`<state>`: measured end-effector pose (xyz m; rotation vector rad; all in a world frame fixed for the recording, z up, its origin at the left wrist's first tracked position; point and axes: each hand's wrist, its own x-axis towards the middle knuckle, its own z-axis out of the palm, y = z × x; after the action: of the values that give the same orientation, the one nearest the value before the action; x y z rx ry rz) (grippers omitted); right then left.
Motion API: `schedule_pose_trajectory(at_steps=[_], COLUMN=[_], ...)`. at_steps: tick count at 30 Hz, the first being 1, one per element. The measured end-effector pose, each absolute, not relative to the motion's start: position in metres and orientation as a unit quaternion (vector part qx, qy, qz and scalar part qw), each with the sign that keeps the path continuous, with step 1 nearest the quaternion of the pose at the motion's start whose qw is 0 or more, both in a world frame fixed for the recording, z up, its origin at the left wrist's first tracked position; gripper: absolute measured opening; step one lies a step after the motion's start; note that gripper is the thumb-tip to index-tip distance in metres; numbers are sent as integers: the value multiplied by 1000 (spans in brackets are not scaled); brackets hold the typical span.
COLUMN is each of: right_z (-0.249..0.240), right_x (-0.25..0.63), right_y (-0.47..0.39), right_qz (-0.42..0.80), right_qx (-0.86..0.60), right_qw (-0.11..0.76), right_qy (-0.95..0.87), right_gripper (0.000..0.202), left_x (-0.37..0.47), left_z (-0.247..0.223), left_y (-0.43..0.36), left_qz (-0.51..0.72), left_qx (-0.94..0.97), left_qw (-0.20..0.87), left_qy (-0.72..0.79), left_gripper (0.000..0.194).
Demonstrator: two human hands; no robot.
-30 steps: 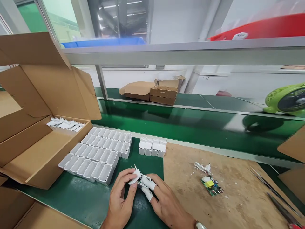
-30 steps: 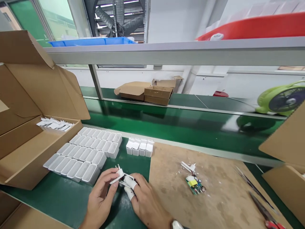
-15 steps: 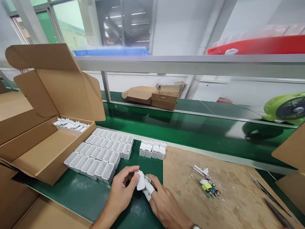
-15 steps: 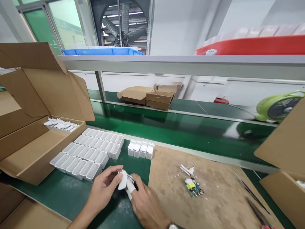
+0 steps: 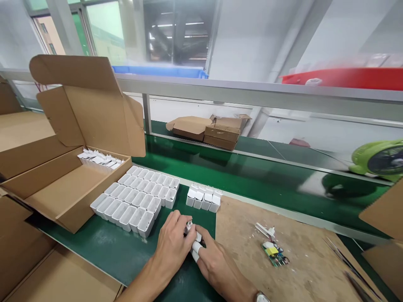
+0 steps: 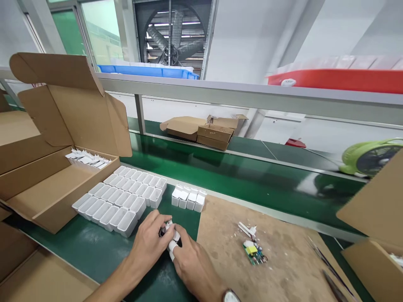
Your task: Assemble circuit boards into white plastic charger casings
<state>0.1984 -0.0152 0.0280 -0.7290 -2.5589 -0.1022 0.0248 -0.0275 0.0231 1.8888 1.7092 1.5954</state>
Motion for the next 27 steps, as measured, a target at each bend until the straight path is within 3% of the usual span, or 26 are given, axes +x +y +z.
schedule_pose_trajectory(at_steps=[5,9,13,20,27], right_z=[26,31,33,16,27], right_x=[201,204,202,206,208], right_y=[-9,-11,-14,-16,-27], right_qz=[11,27,46,38,4], right_qx=[-251,-268,-291,-319,-398], right_qw=[274,313,290,260,267], right_qy=[-928,-911,-911,-911,-878], right_gripper=[33,38,46,53,58], left_x=[16,4,-4,0,8], left_z=[21,6,-8,-3,-10], left_y=[-40,-63,-77,-76,-74], left_qz=[559,561,537,439,462], left_qx=[632,566,528,648,646], left_qw=[79,212,299,325,302], left_qy=[532,565,586,531,527], left_gripper=[32,35,40,48,42])
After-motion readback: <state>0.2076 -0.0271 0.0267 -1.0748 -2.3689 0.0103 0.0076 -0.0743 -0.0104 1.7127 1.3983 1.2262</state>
